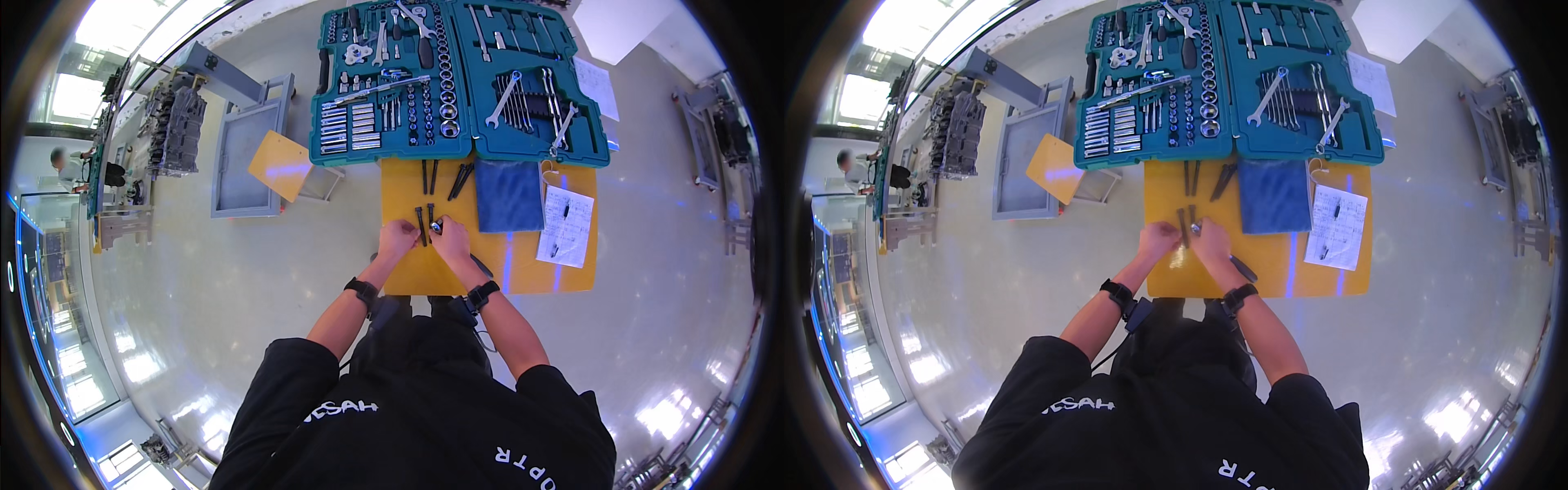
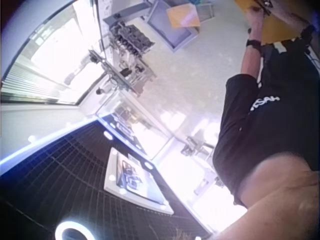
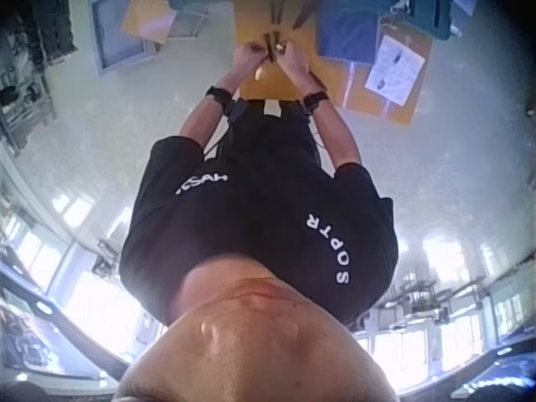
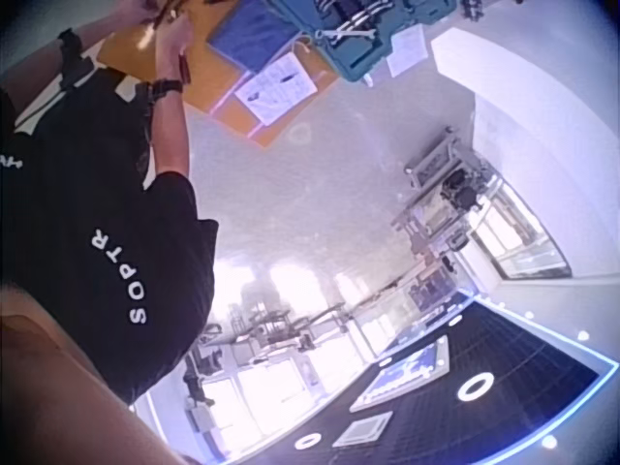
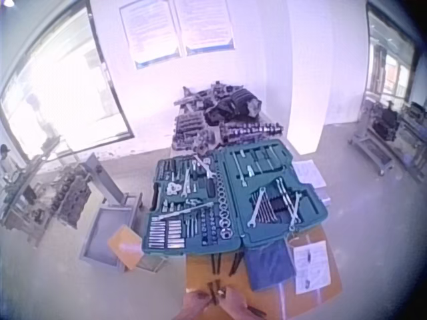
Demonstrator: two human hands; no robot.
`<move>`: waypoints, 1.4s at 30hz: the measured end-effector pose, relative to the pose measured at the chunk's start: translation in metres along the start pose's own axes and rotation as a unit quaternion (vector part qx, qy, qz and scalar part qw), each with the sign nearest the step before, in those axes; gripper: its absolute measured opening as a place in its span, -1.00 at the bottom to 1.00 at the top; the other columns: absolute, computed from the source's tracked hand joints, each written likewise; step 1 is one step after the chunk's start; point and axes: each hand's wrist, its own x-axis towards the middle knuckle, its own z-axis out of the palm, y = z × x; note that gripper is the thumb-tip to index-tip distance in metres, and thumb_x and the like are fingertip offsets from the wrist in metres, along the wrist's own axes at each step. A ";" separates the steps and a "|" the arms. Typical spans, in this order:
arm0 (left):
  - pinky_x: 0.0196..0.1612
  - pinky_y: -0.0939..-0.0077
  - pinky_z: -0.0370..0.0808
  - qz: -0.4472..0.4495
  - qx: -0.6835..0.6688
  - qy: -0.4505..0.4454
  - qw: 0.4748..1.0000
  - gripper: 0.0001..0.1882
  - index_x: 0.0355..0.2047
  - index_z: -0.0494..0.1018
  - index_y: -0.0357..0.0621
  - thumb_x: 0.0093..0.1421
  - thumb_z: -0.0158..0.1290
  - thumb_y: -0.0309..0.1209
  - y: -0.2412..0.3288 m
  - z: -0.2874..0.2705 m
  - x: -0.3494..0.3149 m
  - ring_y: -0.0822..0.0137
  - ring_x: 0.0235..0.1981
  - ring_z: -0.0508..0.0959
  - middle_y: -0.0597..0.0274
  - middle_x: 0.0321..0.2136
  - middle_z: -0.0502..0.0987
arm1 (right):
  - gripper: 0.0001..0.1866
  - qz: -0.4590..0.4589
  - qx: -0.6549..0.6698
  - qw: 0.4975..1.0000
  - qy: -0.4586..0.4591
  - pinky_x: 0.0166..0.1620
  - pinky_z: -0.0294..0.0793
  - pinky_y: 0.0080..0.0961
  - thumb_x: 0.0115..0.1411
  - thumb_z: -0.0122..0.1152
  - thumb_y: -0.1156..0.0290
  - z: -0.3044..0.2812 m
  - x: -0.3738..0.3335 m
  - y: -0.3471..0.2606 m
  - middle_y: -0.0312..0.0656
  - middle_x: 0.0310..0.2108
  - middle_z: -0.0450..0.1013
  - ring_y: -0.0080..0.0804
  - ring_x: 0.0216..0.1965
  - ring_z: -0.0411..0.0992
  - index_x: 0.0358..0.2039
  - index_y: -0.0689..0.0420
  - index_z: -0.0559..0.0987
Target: The person places metal caps onto an engine block by hand and uses a socket wrench to tighten the bolts on the block.
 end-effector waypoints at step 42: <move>-0.46 0.52 0.56 -0.153 -0.228 0.087 0.958 -0.80 -0.34 0.44 -0.40 0.14 0.00 -0.45 -0.274 -0.214 -0.148 0.32 -0.53 0.57 0.04 -0.53 0.53 | -0.71 -0.071 -0.026 0.995 0.060 -0.25 0.43 -0.23 -0.11 0.20 0.30 0.016 0.005 -0.013 0.01 -0.43 0.49 -0.03 -0.33 0.46 -0.37 0.20 0.54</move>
